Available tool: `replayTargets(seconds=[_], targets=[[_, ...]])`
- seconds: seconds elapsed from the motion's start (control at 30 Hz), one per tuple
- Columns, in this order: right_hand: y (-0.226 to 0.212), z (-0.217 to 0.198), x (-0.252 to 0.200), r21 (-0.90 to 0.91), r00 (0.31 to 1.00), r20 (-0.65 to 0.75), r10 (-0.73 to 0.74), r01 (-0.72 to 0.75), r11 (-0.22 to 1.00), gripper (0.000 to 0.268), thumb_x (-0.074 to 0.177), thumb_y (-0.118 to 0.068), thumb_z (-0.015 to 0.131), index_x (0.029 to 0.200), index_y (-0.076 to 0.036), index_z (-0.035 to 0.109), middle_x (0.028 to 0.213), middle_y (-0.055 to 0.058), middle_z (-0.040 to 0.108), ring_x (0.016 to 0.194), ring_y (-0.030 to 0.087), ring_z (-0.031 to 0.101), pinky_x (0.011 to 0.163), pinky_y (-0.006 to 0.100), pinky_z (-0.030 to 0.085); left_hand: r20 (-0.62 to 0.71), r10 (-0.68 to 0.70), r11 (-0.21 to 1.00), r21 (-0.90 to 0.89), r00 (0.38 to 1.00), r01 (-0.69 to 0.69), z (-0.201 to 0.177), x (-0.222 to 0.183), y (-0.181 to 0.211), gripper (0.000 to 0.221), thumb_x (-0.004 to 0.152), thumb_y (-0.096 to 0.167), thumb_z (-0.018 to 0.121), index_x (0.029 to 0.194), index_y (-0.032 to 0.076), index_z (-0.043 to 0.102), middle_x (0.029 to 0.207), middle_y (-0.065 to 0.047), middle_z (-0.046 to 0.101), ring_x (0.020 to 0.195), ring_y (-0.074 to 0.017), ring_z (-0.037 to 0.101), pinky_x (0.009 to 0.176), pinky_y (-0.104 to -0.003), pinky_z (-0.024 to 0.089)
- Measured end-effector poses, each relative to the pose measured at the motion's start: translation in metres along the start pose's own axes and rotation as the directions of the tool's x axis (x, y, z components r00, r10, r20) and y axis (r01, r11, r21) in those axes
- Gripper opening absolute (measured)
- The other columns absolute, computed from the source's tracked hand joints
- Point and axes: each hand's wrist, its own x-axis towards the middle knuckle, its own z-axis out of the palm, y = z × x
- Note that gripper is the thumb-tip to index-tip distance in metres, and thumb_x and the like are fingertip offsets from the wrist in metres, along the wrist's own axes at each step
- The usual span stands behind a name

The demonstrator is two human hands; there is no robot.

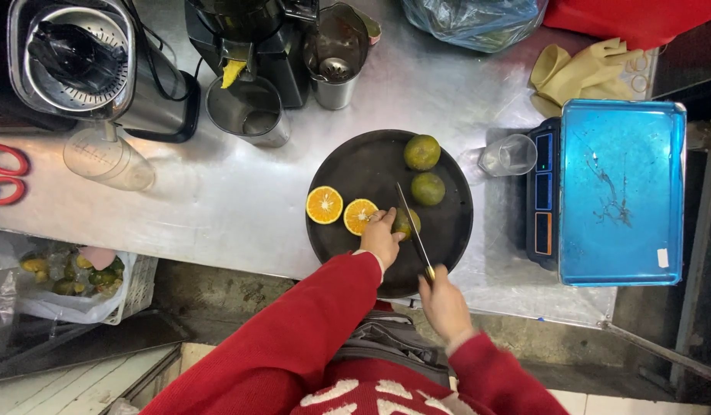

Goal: Preparing fresh citrus juice by cutting fruits, using a manual press, and pouring the juice into a cup.

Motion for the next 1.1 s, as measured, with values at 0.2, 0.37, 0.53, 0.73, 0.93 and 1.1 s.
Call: replayTargets(seconds=[0.2, 0.37, 0.53, 0.73, 0.93, 1.1], targets=[[-0.015, 0.019, 0.022, -0.064, 0.997, 0.031, 0.066, -0.064, 0.996, 0.03, 0.106, -0.04, 0.049, 0.114, -0.011, 0.051, 0.095, 0.031, 0.075, 0.103, 0.052, 0.073, 0.086, 0.062, 0.057, 0.018, 0.036, 0.997, 0.064, 0.999, -0.037, -0.012, -0.018, 0.007, 0.07, 0.101, 0.023, 0.07, 0.163, 0.009, 0.04, 0.156, -0.019, 0.043, 0.147, -0.0373, 0.046, 0.122, -0.043, 0.041], [0.094, 0.083, -0.011, -0.022, 0.998, 0.034, 0.055, -0.055, 0.998, 0.028, 0.101, -0.04, 0.053, 0.112, -0.015, 0.044, 0.085, 0.03, 0.073, 0.087, 0.059, 0.067, 0.076, 0.063, 0.047, -0.02, 0.081, 0.993, 0.089, 0.996, -0.079, 0.02, 0.005, -0.029, 0.068, 0.098, 0.017, 0.066, 0.16, 0.007, 0.04, 0.163, -0.024, 0.037, 0.153, -0.0393, 0.032, 0.124, -0.043, 0.028], [0.132, 0.088, -0.054, -0.058, 0.952, 0.196, 0.235, -0.228, 0.972, 0.025, 0.095, -0.034, 0.054, 0.112, -0.02, 0.043, 0.091, 0.017, 0.076, 0.084, 0.045, 0.071, 0.08, 0.052, 0.049, -0.003, 0.104, 0.982, 0.161, 0.995, -0.102, -0.019, -0.013, 0.007, 0.065, 0.096, 0.014, 0.064, 0.156, 0.002, 0.043, 0.16, -0.023, 0.04, 0.15, -0.0398, 0.036, 0.123, -0.043, 0.031], [0.114, 0.037, -0.098, -0.127, 0.965, 0.068, 0.253, -0.243, 0.962, 0.029, 0.098, -0.047, 0.054, 0.107, -0.02, 0.048, 0.087, 0.021, 0.077, 0.091, 0.051, 0.069, 0.079, 0.057, 0.051, 0.104, -0.049, 0.91, 0.415, 0.993, 0.001, -0.064, -0.029, 0.063, 0.077, 0.088, 0.013, 0.073, 0.158, 0.013, 0.041, 0.156, -0.018, 0.037, 0.139, -0.0415, 0.049, 0.114, -0.045, 0.045], [0.059, -0.041, -0.075, 0.121, 0.98, -0.135, 0.149, -0.133, 0.984, 0.025, 0.101, -0.04, 0.056, 0.105, -0.015, 0.053, 0.072, 0.01, 0.072, 0.068, 0.043, 0.073, 0.068, 0.046, 0.053, -0.15, 0.375, 0.842, 0.469, 0.915, -0.267, -0.021, 0.034, 0.106, 0.058, 0.093, 0.046, 0.075, 0.13, 0.004, 0.058, 0.124, -0.021, 0.06, 0.116, -0.0417, 0.058, 0.103, -0.048, 0.049], [0.027, -0.068, -0.054, 0.255, 0.955, -0.146, 0.258, -0.216, 0.943, 0.028, 0.102, -0.042, 0.055, 0.107, -0.014, 0.055, 0.072, 0.008, 0.07, 0.064, 0.035, 0.069, 0.067, 0.042, 0.049, -0.048, 0.254, 0.838, 0.51, 0.966, -0.195, -0.033, 0.039, 0.134, 0.067, 0.091, 0.039, 0.082, 0.14, 0.006, 0.051, 0.136, -0.027, 0.059, 0.122, -0.0429, 0.058, 0.101, -0.048, 0.051]])
